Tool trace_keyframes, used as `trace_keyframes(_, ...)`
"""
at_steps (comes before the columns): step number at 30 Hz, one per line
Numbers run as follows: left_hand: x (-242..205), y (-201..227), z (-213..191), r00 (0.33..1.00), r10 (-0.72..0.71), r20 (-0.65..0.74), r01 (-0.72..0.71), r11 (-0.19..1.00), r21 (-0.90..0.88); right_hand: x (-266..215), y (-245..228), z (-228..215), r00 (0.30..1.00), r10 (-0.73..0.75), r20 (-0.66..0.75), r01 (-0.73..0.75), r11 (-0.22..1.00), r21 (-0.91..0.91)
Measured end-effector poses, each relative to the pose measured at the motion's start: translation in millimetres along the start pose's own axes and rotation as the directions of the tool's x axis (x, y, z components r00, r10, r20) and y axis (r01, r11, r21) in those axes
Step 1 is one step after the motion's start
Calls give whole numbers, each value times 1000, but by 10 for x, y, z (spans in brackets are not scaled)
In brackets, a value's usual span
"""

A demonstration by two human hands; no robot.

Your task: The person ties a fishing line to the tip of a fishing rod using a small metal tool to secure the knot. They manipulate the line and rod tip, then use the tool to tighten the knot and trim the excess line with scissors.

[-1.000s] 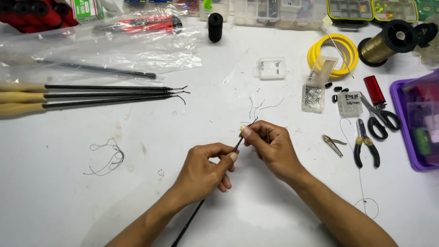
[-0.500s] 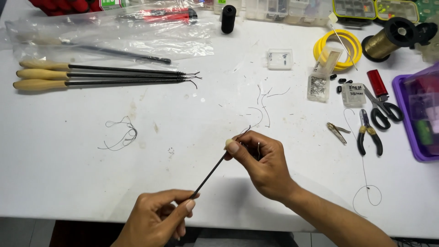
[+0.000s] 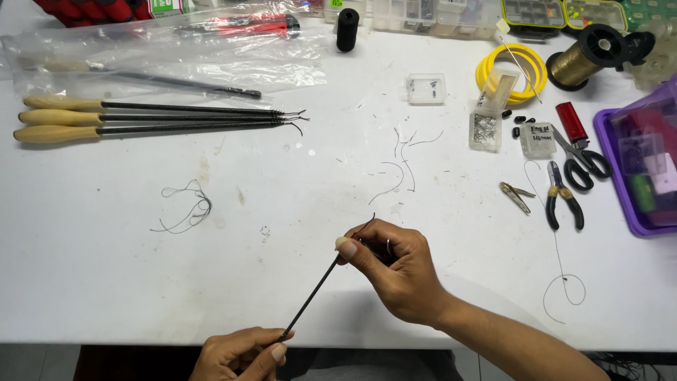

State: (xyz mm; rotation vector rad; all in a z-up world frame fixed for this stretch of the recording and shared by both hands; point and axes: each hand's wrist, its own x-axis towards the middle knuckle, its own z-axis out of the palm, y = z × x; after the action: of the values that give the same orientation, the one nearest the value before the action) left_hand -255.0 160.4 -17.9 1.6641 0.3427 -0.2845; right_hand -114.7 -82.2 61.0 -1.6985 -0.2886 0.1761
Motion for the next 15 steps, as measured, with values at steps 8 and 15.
trace_keyframes(8,74,-52,-22,999,-36,33,37,999,-13,-48,-24,26,995,-98,1,98,995,-33)
trace_keyframes(15,103,-124,-74,989,46,137,-43,999,-30,-116,-38,31,991,-133,-11,133,991,-24)
